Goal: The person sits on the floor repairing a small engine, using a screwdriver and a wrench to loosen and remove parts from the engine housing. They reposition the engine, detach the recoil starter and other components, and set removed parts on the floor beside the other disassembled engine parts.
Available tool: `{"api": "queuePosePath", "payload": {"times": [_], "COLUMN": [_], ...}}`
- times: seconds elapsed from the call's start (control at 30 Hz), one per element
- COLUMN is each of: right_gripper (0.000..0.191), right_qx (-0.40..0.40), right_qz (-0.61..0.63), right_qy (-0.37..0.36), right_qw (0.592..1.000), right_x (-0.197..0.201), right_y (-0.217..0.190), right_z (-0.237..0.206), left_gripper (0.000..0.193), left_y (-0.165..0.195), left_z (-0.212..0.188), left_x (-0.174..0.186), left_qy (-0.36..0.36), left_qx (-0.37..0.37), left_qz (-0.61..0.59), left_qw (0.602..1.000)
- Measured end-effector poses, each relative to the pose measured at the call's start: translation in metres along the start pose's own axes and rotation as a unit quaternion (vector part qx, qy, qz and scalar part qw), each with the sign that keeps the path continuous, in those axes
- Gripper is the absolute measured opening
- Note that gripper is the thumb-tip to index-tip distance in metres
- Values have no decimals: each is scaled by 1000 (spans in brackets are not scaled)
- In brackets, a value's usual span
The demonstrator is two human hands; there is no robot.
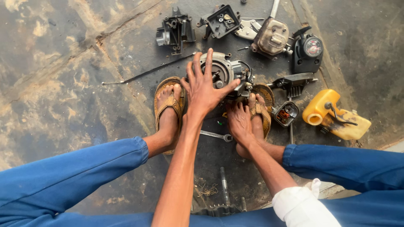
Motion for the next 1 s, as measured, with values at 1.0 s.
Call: {"api": "queuePosePath", "payload": {"times": [1.0], "right_gripper": [21], "right_qx": [-408], "right_qz": [595], "right_qy": [285], "right_qw": [631], "right_x": [54], "right_y": [-44], "right_z": [-19], "left_gripper": [108], "left_y": [2], "left_z": [4], "left_x": [15], "left_qy": [14], "left_qx": [-1], "left_qz": [73], "left_qw": [997]}}
Point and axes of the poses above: each hand's wrist, its own z-axis towards the middle knuckle, its own x-axis out of the back of the hand, y = z × x, the point moved 2 cm from there along z, towards the middle knuckle
